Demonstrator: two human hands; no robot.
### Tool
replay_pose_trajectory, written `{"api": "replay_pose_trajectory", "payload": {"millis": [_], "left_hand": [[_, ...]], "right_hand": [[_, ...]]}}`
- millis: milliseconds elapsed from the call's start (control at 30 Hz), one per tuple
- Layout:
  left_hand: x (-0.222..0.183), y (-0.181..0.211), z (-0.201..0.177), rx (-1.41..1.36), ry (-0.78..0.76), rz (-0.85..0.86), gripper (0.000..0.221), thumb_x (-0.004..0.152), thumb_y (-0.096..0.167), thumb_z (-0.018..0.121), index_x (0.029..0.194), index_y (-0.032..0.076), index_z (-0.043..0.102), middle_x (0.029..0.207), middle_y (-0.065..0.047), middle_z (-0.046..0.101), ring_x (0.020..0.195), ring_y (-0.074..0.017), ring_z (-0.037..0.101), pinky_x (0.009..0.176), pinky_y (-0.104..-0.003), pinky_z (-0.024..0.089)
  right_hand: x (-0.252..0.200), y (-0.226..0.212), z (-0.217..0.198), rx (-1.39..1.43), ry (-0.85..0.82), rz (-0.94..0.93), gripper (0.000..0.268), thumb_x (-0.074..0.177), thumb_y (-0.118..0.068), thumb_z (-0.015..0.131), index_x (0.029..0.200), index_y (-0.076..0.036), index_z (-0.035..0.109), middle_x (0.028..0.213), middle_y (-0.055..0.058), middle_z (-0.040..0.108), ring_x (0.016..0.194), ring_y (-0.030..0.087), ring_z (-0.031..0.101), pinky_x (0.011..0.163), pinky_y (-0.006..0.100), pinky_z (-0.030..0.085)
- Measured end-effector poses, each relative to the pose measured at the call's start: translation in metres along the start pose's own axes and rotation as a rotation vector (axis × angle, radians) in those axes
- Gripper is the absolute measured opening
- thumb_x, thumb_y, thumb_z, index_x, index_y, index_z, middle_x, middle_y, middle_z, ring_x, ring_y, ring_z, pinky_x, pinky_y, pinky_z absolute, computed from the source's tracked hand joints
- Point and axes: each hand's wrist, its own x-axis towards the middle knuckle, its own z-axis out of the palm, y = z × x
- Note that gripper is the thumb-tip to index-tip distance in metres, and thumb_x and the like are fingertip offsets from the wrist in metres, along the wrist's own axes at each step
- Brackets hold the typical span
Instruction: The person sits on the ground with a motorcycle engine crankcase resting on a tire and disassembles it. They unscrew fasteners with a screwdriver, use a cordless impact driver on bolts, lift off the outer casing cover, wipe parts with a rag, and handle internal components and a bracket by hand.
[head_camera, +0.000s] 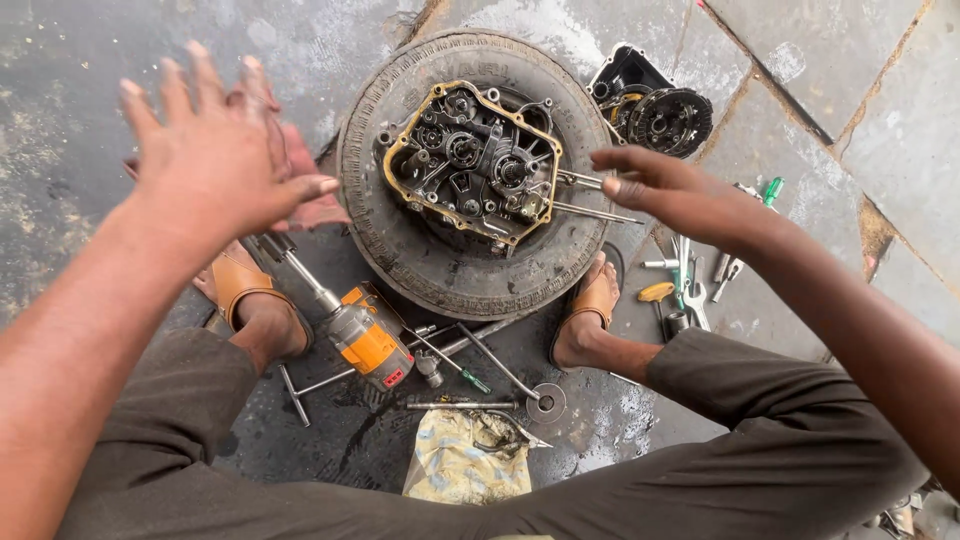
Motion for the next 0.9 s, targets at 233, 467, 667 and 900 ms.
{"api": "replay_pose_trajectory", "payload": {"millis": [233, 467, 667, 900], "left_hand": [[0.053, 0.026, 0.016, -0.443, -0.418, -0.379, 0.089, 0.104, 0.068, 0.025, 0.169, 0.009, 0.016, 0.123, -0.035, 0.068, 0.131, -0.0479, 0.059, 0.117, -0.06, 0.041], [0.169, 0.018, 0.113, -0.596, -0.452, -0.289, 0.083, 0.098, 0.071, 0.023, 0.154, 0.014, 0.047, 0.157, -0.02, 0.046, 0.146, -0.0398, 0.042, 0.12, -0.058, 0.032], [0.197, 0.032, 0.16, -0.969, -0.58, -0.244, 0.101, 0.088, 0.085, 0.023, 0.157, 0.014, 0.04, 0.166, -0.015, 0.032, 0.156, -0.0311, 0.026, 0.126, -0.052, 0.022], [0.191, 0.044, 0.138, -1.082, -0.692, -0.335, 0.115, 0.067, 0.094, 0.03, 0.158, 0.024, 0.035, 0.166, -0.011, 0.03, 0.154, -0.0324, 0.023, 0.121, -0.064, 0.021]], "right_hand": [[0.108, 0.15, 0.024, -0.494, 0.012, 0.045, 0.1, 0.08, -0.062, 0.071, 0.157, -0.011, 0.034, 0.162, 0.018, 0.037, 0.149, 0.036, 0.037, 0.122, 0.055, 0.032], [0.163, 0.143, 0.056, -0.586, -0.026, -0.003, 0.128, 0.068, -0.05, 0.092, 0.159, -0.005, 0.015, 0.16, 0.022, 0.025, 0.148, 0.039, 0.026, 0.121, 0.054, 0.025], [0.19, 0.141, 0.047, -0.494, -0.133, -0.039, 0.106, 0.065, -0.041, 0.093, 0.151, -0.008, 0.041, 0.147, 0.02, 0.051, 0.14, 0.035, 0.044, 0.121, 0.049, 0.035], [0.202, 0.127, 0.044, -0.524, -0.294, 0.073, 0.1, 0.063, -0.031, 0.092, 0.147, -0.003, 0.046, 0.11, 0.017, 0.071, 0.096, 0.029, 0.07, 0.091, 0.04, 0.058]]}}
